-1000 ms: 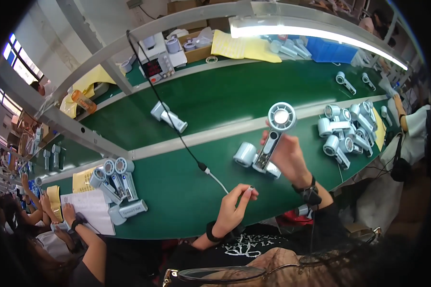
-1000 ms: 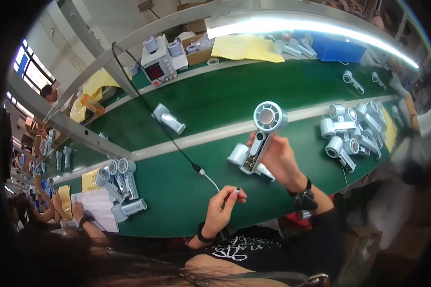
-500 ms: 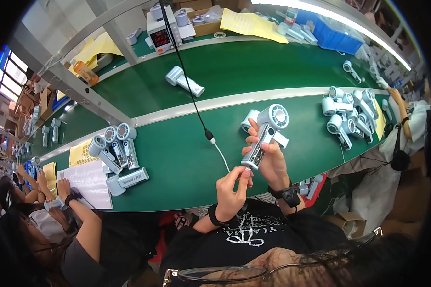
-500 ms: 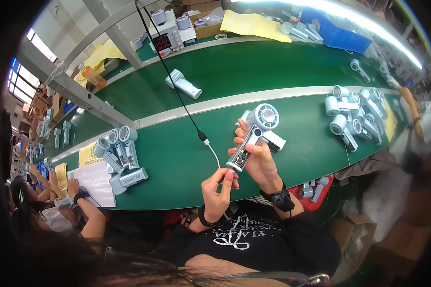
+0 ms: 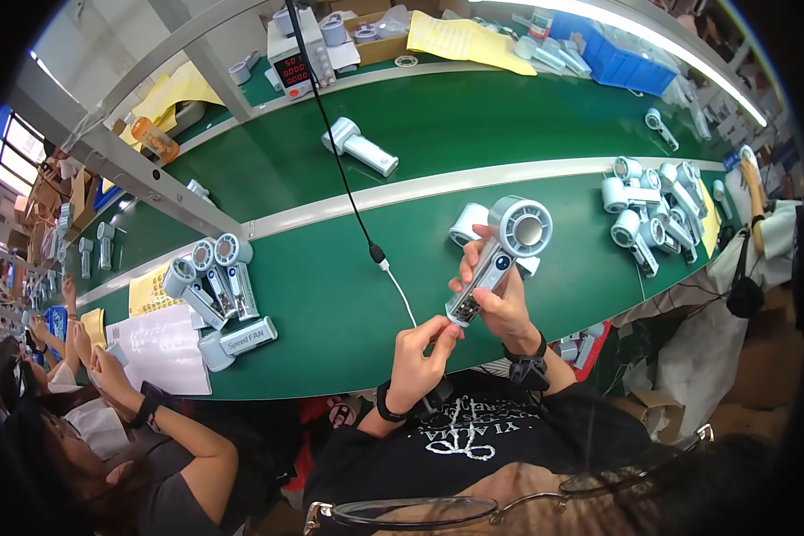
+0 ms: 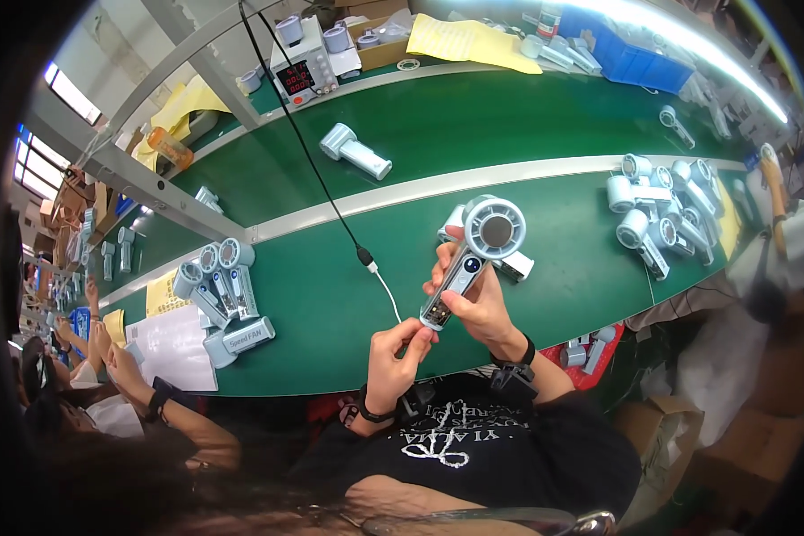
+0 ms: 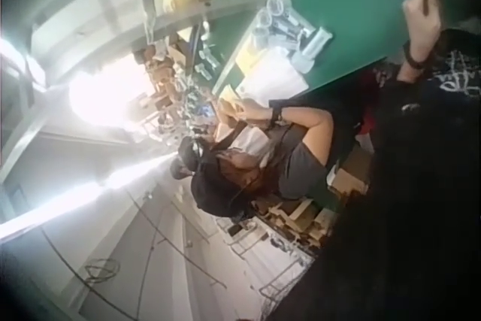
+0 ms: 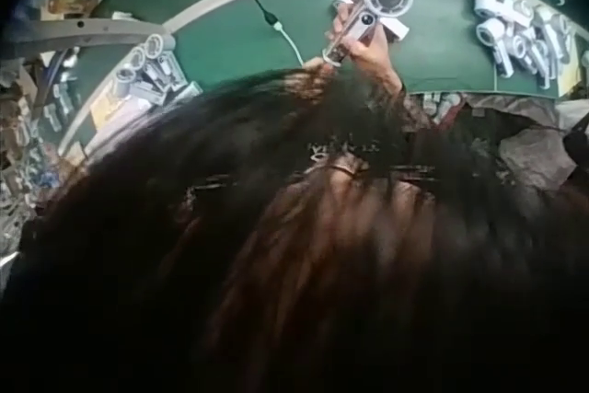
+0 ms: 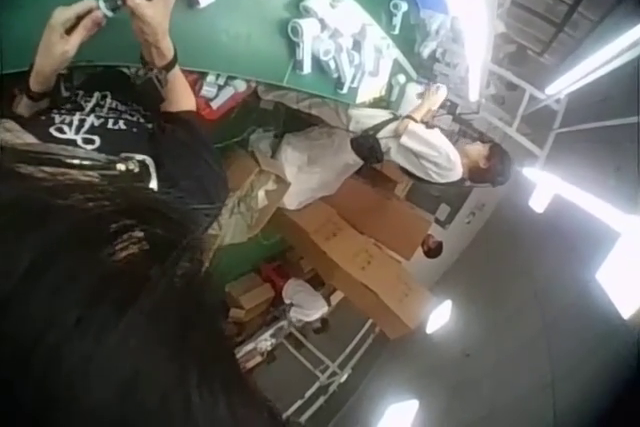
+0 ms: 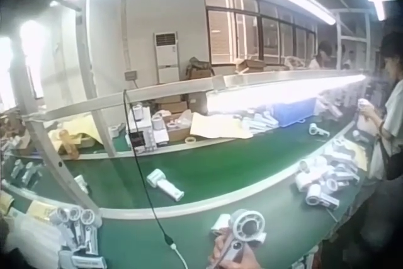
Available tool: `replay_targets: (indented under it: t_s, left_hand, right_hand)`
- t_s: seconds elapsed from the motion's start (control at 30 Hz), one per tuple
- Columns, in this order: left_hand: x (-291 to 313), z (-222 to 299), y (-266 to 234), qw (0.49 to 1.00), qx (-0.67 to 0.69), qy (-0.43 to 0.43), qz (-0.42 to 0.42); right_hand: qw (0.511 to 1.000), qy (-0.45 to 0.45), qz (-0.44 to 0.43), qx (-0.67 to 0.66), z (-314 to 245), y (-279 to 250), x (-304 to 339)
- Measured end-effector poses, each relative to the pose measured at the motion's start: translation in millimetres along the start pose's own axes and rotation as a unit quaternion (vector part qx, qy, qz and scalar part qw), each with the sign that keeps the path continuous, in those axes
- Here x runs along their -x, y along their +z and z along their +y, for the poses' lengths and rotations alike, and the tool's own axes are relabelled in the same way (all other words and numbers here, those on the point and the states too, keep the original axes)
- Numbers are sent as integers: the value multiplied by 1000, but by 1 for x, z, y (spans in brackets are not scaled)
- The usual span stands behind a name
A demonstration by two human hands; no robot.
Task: The person picks up a handheld fan, plugs a cable into its base, and checks the display. After observing the fan, they unplug the cable and place the fan onto the conveyor belt.
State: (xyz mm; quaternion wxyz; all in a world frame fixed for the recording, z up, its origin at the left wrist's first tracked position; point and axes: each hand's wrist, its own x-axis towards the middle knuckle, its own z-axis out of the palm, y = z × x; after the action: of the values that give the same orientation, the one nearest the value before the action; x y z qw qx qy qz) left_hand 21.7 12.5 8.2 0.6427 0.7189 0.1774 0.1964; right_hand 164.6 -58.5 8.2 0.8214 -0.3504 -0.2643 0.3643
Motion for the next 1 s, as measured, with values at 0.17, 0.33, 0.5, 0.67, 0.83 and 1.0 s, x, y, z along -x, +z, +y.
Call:
replay_targets:
  t_s: [0.17,0.33,0.5,0.67,0.83,1.0]
  left_hand:
    - [8,-6,-1,997,75,-29,-11]
    - [13,-4,-4,994,100,-31,-27]
    - [15,-2,-6,994,97,-42,-32]
    - [14,-3,-8,995,89,-34,-41]
    - [14,-6,-8,994,94,-36,-37]
    - [14,-4,-8,995,83,-37,-46]
  right_hand:
    - [999,33,-37,-19,-3,3,-5]
    - [997,44,-48,-28,-1,5,-3]
    - [996,47,-65,-33,-1,5,-2]
    - [996,49,-66,-33,-2,6,-1]
    - [996,52,-65,-31,0,6,0]
    - [996,58,-64,-31,-3,6,0]
